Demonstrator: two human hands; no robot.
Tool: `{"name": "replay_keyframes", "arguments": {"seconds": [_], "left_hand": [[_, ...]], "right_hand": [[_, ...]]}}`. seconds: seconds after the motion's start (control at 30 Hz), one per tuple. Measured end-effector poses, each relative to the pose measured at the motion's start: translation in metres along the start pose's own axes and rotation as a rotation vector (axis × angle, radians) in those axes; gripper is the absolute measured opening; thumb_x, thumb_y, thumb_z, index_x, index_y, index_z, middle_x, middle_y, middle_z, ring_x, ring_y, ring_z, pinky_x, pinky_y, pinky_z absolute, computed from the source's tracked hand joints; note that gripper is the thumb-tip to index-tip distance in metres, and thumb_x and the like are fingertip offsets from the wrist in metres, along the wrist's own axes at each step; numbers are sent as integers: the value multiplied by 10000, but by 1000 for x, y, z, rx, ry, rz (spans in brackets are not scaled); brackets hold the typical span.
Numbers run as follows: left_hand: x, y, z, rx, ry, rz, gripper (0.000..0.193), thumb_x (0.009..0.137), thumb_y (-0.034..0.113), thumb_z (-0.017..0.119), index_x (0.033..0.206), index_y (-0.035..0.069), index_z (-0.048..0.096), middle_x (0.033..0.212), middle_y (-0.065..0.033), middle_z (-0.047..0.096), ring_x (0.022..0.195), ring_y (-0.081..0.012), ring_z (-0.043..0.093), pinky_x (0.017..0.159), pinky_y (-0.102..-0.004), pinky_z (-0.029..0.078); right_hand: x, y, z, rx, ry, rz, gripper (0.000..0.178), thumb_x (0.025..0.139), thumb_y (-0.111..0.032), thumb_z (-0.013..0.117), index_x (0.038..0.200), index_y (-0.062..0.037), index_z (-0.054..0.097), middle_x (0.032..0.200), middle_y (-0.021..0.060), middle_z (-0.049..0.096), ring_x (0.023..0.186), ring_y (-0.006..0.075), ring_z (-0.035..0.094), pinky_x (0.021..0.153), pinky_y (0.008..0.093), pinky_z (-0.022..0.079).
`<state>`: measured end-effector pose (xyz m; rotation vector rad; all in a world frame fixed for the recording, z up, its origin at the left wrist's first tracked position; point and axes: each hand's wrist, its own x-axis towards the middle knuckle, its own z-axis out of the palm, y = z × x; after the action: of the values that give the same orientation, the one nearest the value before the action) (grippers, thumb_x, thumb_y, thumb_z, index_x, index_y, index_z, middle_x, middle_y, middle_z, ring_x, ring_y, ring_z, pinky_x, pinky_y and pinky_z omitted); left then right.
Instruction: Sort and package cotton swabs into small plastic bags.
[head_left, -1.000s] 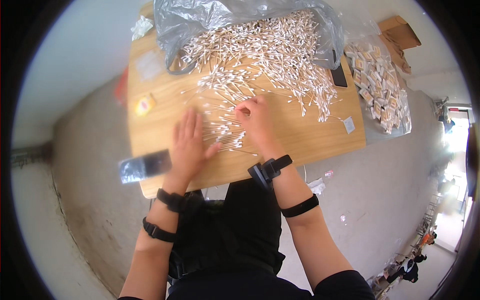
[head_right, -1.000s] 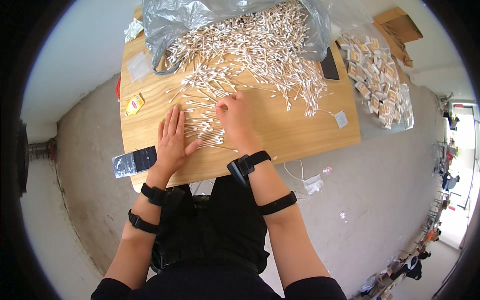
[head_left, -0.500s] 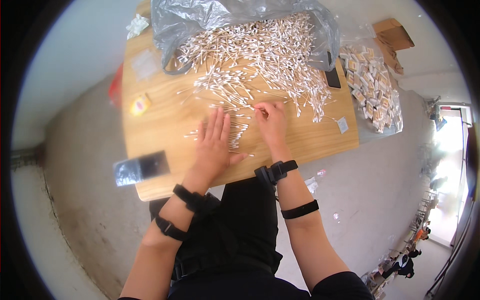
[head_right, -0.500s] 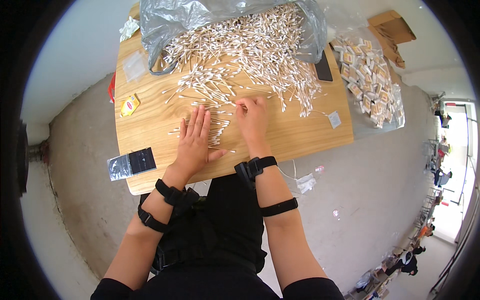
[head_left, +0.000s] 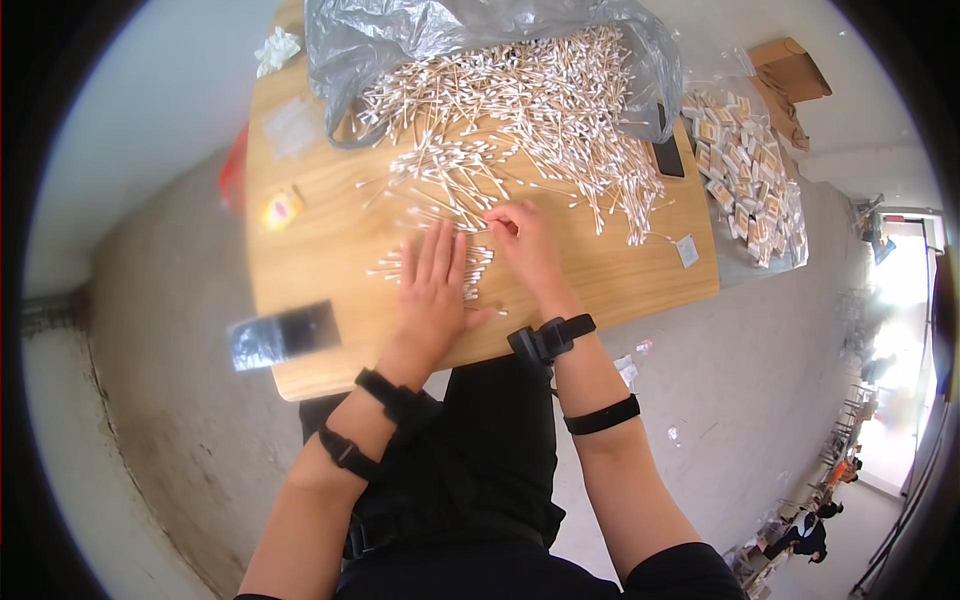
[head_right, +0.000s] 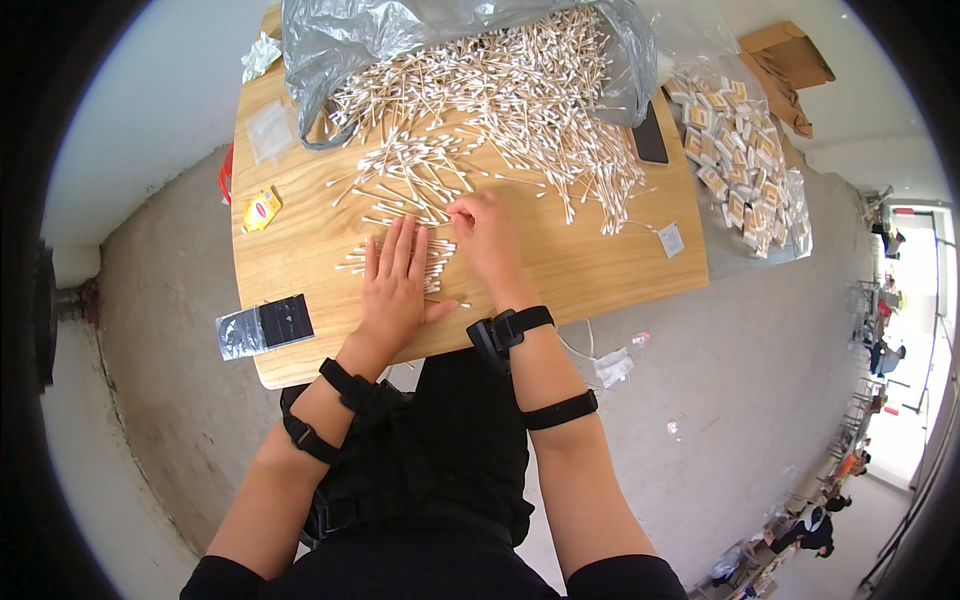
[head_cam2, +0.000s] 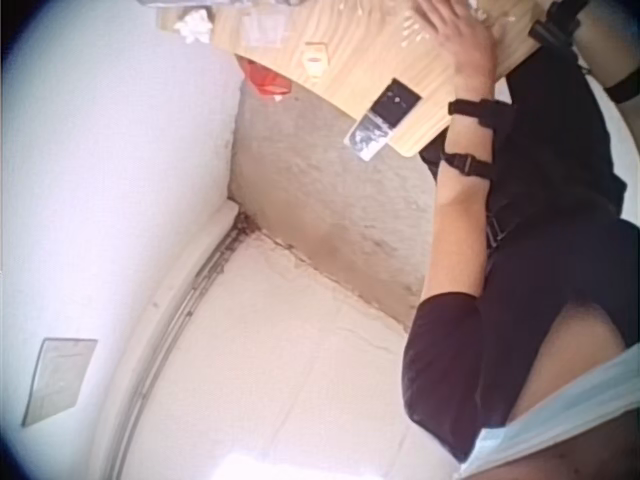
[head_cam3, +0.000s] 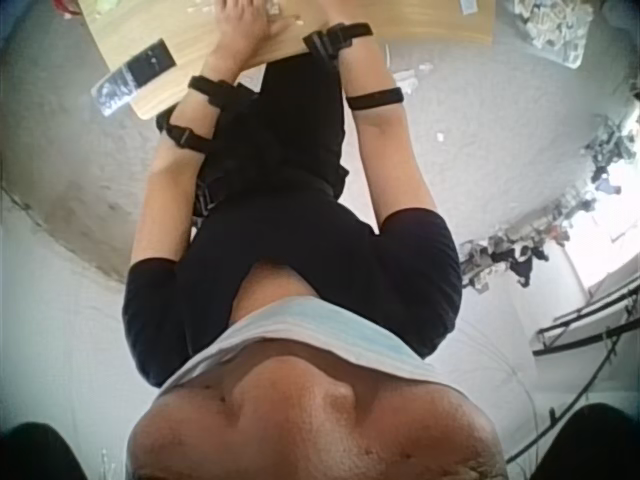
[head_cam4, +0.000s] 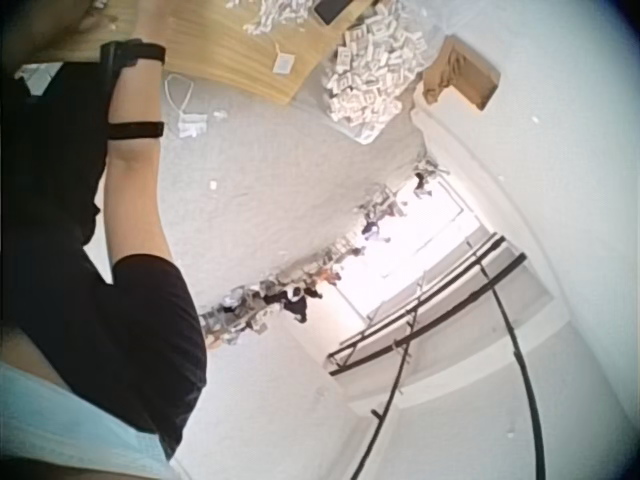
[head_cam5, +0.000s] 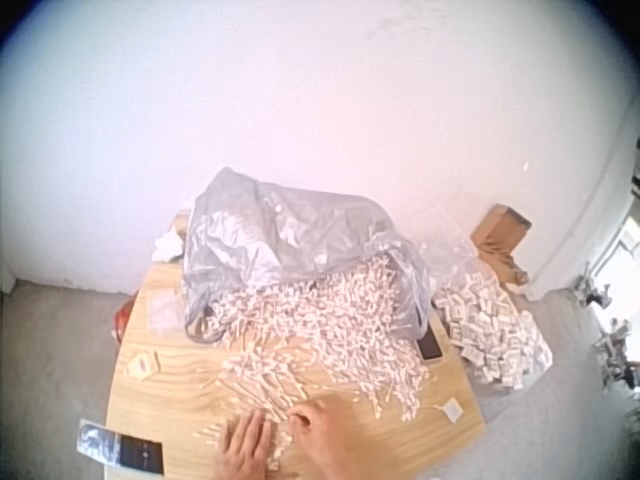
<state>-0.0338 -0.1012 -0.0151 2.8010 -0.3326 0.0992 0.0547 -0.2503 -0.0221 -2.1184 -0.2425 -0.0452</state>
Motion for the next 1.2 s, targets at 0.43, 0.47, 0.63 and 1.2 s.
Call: {"name": "replay_keyframes", "arguments": {"seconds": [0.43, 0.47, 0.63, 1.2], "left_hand": [[-5, 6, -20, -58, -59, -22, 1102, 627, 559, 736, 1441, -24, 274, 1514, -178, 265, 1428, -303, 211, 1144, -514, 152], [-5, 4, -19, -57, -81, 5, 1109, 629, 564, 734, 1445, -23, 265, 1522, -173, 252, 1433, -296, 201, 1147, -504, 149], [10, -6, -3, -26, -44, 3, 1137, 634, 592, 721, 1461, -18, 232, 1547, -158, 206, 1443, -282, 175, 1157, -476, 139], [-2, -1, -1, 24, -6, -60, 1085, 680, 572, 695, 1451, -40, 237, 1544, -181, 203, 1440, -311, 176, 1142, -510, 157]], "right_hand": [[4, 6, -1, -58, 173, 67, 127, 865, -126, 611, 971, -75, 660, 926, 118, 584, 798, 254, 594, 703, 356, 484], [-1, 7, -4, 4, 191, 91, 154, 871, -134, 608, 1001, -66, 655, 948, 116, 584, 815, 235, 589, 714, 347, 483], [-26, 1, -19, 83, 172, 231, 201, 899, -168, 598, 1054, -48, 643, 999, 110, 580, 863, 189, 572, 734, 310, 475], [-73, -23, 36, 572, 260, 188, 380, 1021, -260, 367, 1224, 22, 521, 1208, 139, 482, 1164, 243, 463, 1009, 348, 361]]}}
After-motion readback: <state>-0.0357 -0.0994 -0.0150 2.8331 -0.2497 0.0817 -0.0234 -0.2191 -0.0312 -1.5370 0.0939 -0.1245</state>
